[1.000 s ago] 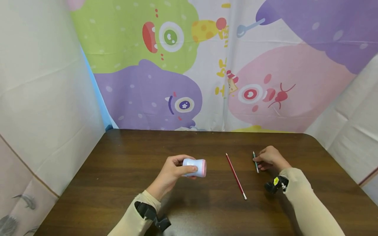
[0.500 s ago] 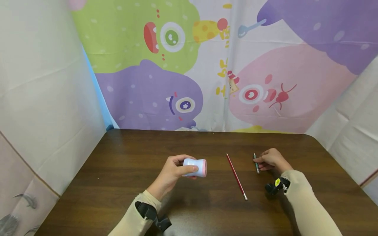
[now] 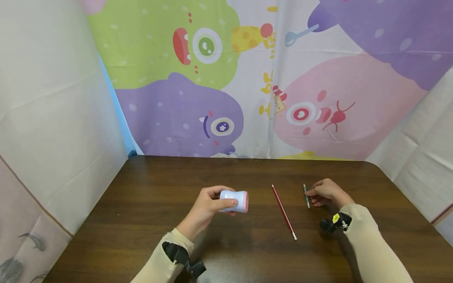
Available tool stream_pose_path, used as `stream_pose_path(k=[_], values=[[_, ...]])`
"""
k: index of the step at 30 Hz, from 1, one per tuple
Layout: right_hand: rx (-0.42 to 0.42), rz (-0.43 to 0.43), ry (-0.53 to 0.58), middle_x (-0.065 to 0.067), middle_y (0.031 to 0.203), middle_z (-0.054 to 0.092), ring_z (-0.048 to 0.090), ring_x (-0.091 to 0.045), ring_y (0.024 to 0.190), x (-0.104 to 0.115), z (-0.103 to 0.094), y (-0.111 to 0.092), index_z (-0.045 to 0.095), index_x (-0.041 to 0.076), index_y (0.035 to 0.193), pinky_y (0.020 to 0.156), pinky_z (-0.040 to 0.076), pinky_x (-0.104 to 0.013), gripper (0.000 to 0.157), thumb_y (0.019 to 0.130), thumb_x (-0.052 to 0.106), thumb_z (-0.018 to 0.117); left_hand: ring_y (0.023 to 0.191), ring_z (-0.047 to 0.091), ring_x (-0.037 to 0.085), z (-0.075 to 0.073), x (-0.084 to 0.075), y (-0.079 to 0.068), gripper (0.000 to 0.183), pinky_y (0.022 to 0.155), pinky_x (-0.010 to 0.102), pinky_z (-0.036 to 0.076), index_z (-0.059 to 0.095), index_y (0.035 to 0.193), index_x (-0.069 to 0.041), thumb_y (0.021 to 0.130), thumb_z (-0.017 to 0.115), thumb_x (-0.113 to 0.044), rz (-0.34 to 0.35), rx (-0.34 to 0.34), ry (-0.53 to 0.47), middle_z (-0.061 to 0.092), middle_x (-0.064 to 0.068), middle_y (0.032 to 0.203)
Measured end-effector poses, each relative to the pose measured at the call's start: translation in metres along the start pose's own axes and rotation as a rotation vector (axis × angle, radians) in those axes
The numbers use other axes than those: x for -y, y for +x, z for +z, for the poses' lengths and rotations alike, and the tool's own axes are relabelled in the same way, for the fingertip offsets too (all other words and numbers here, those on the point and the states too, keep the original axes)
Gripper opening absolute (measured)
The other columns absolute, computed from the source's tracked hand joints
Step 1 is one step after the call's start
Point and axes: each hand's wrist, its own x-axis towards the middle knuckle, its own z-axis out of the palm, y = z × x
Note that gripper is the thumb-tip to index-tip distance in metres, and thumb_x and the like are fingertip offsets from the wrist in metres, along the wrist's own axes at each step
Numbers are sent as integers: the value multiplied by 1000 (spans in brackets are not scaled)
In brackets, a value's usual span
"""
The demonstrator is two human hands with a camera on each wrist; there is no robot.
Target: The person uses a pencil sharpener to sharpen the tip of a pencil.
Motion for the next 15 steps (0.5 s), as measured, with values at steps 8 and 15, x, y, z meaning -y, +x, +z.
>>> stream_pose_path(k=[8,15], values=[[51,-8,-25,-6,71,61,60,-13,57,8,-2,-8,57,-10,105,53,58,-27,24,92,7,67,74,63,19,0,0,0,47,62,36,62,57,106,23,78,79,-6,2,4,-12,65,8,86],[135,-58,-25,-7,73,64,62,-13,58,26,7,-16,58,-9,110,54,59,-29,29,93,13,67,74,62,19,1,-1,0,46,62,36,62,57,106,23,78,79,-6,4,7,-15,65,8,86]])
